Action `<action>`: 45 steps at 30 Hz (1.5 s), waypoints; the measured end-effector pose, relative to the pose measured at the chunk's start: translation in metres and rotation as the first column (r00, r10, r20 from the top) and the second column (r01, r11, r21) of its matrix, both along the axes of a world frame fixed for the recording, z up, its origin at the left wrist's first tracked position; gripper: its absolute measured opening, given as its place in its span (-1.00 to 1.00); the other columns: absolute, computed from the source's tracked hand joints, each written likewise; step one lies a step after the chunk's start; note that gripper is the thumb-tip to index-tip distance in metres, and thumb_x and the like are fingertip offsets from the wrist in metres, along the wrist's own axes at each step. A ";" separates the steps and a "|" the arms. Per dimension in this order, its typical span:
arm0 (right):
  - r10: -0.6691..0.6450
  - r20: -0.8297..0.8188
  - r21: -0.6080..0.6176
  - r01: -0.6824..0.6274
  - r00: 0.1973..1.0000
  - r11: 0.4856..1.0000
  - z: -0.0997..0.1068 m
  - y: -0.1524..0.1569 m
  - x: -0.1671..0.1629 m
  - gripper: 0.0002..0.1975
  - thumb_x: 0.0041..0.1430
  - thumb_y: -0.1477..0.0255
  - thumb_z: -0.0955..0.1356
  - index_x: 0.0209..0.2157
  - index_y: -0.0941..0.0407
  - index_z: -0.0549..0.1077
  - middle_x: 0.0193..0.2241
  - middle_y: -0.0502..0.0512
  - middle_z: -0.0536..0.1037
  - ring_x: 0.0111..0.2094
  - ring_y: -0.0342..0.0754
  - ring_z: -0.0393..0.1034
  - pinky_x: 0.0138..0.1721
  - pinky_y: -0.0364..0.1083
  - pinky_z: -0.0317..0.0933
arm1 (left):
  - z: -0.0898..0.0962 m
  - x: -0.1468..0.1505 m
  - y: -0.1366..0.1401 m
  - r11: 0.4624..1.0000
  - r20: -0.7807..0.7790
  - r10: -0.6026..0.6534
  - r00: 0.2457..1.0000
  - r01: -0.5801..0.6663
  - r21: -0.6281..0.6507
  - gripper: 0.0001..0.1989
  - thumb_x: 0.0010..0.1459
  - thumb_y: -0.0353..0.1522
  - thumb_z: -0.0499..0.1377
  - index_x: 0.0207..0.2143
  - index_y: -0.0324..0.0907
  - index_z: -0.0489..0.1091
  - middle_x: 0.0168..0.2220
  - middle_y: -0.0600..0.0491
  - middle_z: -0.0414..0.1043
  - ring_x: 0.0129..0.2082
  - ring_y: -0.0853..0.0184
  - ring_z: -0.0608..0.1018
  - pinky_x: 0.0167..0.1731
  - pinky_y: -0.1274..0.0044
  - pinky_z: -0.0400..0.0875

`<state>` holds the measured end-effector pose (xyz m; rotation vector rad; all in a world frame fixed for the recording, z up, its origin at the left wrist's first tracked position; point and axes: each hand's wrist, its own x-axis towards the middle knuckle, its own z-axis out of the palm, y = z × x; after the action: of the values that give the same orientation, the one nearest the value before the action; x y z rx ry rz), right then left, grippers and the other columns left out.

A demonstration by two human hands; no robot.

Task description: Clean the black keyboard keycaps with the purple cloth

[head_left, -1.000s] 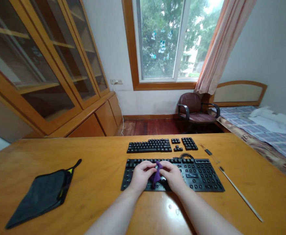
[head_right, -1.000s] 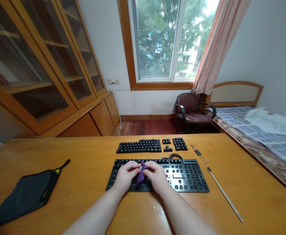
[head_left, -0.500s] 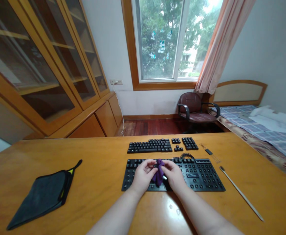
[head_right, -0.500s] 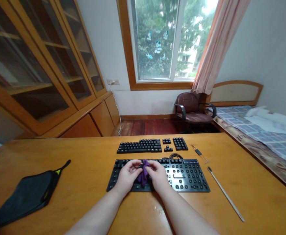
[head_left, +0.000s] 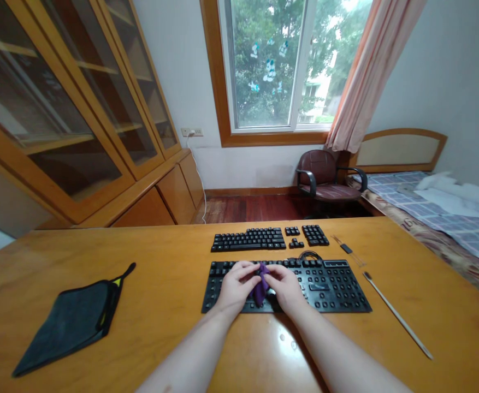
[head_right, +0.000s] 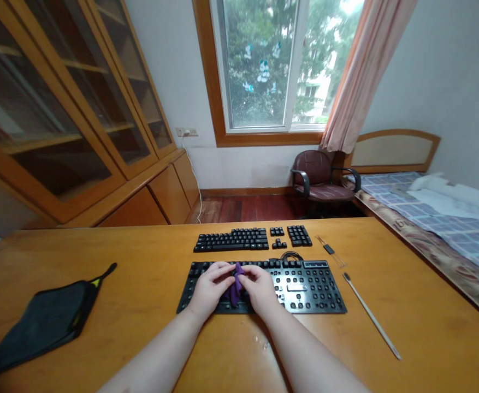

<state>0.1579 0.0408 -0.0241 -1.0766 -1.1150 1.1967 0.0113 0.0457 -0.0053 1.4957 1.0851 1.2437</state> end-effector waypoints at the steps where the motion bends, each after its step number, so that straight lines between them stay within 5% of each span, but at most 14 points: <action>1: 0.004 -0.008 -0.002 -0.004 1.000 1.000 0.000 0.001 0.000 -0.78 -0.15 0.32 0.43 -0.43 0.15 0.53 -0.48 0.10 0.56 -0.45 -0.02 0.43 -0.41 -0.06 0.33 | 0.000 0.000 0.000 1.000 0.006 0.001 1.000 -0.001 -0.005 -0.79 -0.09 -0.40 0.24 -0.31 -0.13 0.53 -0.29 0.01 0.42 -0.23 0.29 0.49 -0.16 0.45 0.43; 7: -0.016 -0.088 -0.031 0.014 0.996 0.999 -0.005 0.004 0.000 -0.69 -0.12 0.29 0.43 -0.31 0.16 0.51 -0.43 0.11 0.57 -0.40 -0.02 0.44 -0.35 -0.06 0.32 | -0.009 0.001 0.002 0.993 0.152 -0.006 0.988 0.024 -0.116 -0.71 -0.06 -0.40 0.22 -0.21 -0.19 0.46 -0.22 -0.04 0.49 -0.20 0.26 0.52 -0.09 0.37 0.39; 13: 0.044 -0.067 0.000 -0.044 0.997 0.999 -0.006 0.001 -0.002 -0.73 -0.09 0.37 0.41 -0.28 0.15 0.52 -0.41 0.12 0.57 -0.37 -0.02 0.44 -0.32 -0.04 0.33 | -0.006 -0.002 0.003 0.998 -0.010 0.045 0.999 -0.044 0.041 -0.90 -0.04 -0.39 0.21 -0.44 -0.17 0.53 -0.26 -0.04 0.47 -0.19 0.26 0.50 -0.08 0.41 0.37; 19: 0.054 -0.042 -0.046 -0.056 0.998 0.997 0.002 -0.002 -0.001 -0.77 -0.18 0.42 0.42 -0.37 0.15 0.56 -0.50 0.06 0.55 -0.52 -0.08 0.40 -0.44 -0.09 0.32 | -0.009 0.001 0.002 0.978 0.205 0.061 0.977 -0.017 -0.208 -0.63 -0.13 -0.42 0.25 -0.18 -0.21 0.43 -0.42 0.04 0.50 -0.33 0.31 0.55 -0.22 0.44 0.45; 26: 0.029 0.015 -0.026 -0.028 0.999 0.999 0.000 -0.002 0.005 -0.87 -0.11 0.43 0.40 -0.45 0.15 0.56 -0.48 0.11 0.57 -0.45 -0.04 0.42 -0.39 -0.09 0.31 | -0.003 0.004 0.000 0.963 0.289 0.080 0.954 0.001 -0.269 -0.57 -0.22 -0.47 0.29 -0.19 -0.22 0.42 -0.53 0.12 0.48 -0.35 0.33 0.54 -0.11 0.42 0.38; 38: -0.005 0.042 -0.012 0.006 0.999 1.000 -0.001 -0.002 0.004 -0.91 -0.11 0.46 0.40 -0.47 0.16 0.53 -0.53 0.06 0.53 -0.51 -0.09 0.38 -0.42 -0.11 0.28 | -0.011 0.004 0.001 0.972 0.283 0.051 0.958 0.017 -0.233 -0.56 -0.17 -0.46 0.28 -0.14 -0.21 0.38 -0.49 0.11 0.50 -0.31 0.33 0.55 -0.10 0.42 0.38; 45: -0.027 0.024 -0.011 0.027 0.999 1.000 -0.004 -0.001 0.004 -0.78 -0.11 0.33 0.41 -0.39 0.16 0.55 -0.45 0.13 0.57 -0.44 -0.02 0.43 -0.37 -0.06 0.32 | -0.010 0.007 -0.001 0.975 0.275 0.034 0.961 0.028 -0.219 -0.63 -0.18 -0.49 0.28 -0.22 -0.24 0.40 -0.28 -0.03 0.51 -0.18 0.27 0.53 -0.05 0.38 0.37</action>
<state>0.1620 0.0395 -0.0285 -1.1134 -1.1096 1.1731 0.0180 0.0450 -0.0155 1.1139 1.0008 1.2476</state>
